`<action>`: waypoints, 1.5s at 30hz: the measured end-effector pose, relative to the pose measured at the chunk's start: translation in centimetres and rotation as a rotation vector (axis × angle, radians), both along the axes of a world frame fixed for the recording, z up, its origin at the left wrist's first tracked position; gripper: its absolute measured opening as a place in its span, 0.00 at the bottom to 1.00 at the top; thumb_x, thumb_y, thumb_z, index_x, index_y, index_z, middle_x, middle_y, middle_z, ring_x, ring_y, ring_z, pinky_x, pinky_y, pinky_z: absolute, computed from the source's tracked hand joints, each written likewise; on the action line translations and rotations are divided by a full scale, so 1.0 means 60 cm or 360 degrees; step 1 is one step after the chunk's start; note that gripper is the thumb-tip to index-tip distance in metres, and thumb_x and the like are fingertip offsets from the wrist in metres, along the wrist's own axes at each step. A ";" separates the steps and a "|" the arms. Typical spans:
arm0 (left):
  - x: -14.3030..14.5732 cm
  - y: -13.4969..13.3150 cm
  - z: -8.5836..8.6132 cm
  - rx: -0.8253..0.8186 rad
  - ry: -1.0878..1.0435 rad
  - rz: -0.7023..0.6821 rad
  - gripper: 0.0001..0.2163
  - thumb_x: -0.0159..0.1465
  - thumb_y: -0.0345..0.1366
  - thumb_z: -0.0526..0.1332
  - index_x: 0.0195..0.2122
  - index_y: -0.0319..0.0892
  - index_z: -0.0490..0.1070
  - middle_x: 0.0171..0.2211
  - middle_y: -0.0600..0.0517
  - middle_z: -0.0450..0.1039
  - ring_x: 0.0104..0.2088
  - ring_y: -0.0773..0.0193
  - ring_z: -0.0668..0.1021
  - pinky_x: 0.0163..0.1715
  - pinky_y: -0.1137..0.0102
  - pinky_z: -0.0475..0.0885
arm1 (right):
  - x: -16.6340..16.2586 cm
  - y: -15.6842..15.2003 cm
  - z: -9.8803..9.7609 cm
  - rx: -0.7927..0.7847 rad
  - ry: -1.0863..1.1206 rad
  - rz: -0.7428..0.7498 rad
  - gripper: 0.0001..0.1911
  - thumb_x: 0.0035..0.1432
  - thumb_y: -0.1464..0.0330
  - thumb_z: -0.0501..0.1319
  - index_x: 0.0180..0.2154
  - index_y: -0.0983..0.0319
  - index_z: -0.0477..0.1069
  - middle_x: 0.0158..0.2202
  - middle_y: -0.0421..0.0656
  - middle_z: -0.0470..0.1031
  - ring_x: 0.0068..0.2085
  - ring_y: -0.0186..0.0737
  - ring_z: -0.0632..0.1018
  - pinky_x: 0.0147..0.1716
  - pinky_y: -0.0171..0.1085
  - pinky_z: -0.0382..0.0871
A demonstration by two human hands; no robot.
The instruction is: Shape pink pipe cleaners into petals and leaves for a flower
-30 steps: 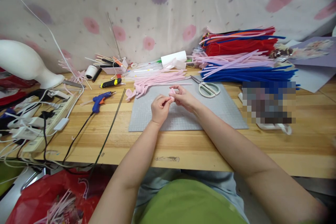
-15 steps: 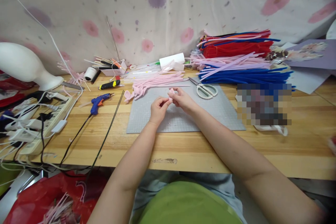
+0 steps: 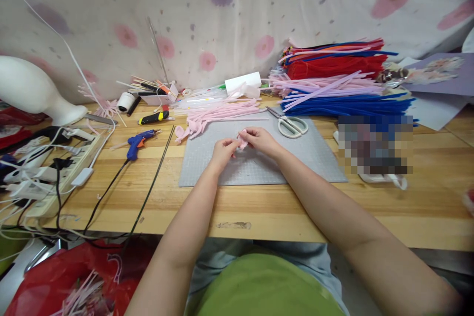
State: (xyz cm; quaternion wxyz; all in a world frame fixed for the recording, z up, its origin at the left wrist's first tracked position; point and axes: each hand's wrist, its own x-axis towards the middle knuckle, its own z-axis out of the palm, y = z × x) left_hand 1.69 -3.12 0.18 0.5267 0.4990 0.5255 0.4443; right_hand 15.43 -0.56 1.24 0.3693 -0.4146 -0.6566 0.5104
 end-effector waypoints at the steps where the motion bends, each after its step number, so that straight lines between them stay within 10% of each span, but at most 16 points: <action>1: 0.000 0.001 0.001 -0.0038 0.0008 -0.0014 0.15 0.46 0.46 0.62 0.17 0.38 0.67 0.13 0.58 0.55 0.16 0.75 0.59 0.17 0.75 0.59 | 0.000 0.000 0.000 0.0007 -0.0003 0.0000 0.20 0.49 0.52 0.55 0.25 0.63 0.66 0.19 0.37 0.67 0.19 0.28 0.61 0.20 0.31 0.52; 13: 0.002 -0.001 0.011 -0.0090 0.0077 0.0038 0.13 0.44 0.42 0.64 0.13 0.39 0.65 0.11 0.58 0.55 0.14 0.76 0.57 0.15 0.74 0.52 | -0.010 0.004 -0.007 0.0417 -0.0245 -0.0148 0.16 0.52 0.59 0.55 0.20 0.62 0.67 0.20 0.40 0.70 0.26 0.34 0.70 0.28 0.34 0.60; 30: 0.007 0.010 0.005 -0.0157 0.0129 0.0143 0.12 0.46 0.41 0.62 0.14 0.39 0.65 0.11 0.59 0.53 0.14 0.75 0.57 0.16 0.74 0.52 | 0.032 0.032 0.007 0.0128 0.0047 -0.0372 0.22 0.52 0.53 0.53 0.41 0.61 0.70 0.29 0.42 0.71 0.25 0.32 0.68 0.23 0.32 0.61; 37: 0.013 0.039 0.008 -0.0301 0.0333 0.0246 0.13 0.47 0.43 0.63 0.16 0.39 0.66 0.12 0.59 0.54 0.13 0.76 0.55 0.16 0.75 0.47 | 0.113 0.032 0.007 0.0267 -0.0968 -0.0528 0.22 0.43 0.57 0.63 0.40 0.63 0.72 0.32 0.45 0.74 0.30 0.37 0.70 0.29 0.36 0.60; 45: 0.023 0.061 0.013 -0.0448 0.0122 0.0193 0.11 0.48 0.37 0.62 0.16 0.39 0.62 0.14 0.57 0.58 0.13 0.76 0.58 0.13 0.75 0.48 | 0.080 0.023 0.009 -0.0007 -0.1171 -0.0663 0.16 0.48 0.60 0.59 0.37 0.62 0.71 0.32 0.47 0.74 0.30 0.39 0.72 0.28 0.36 0.59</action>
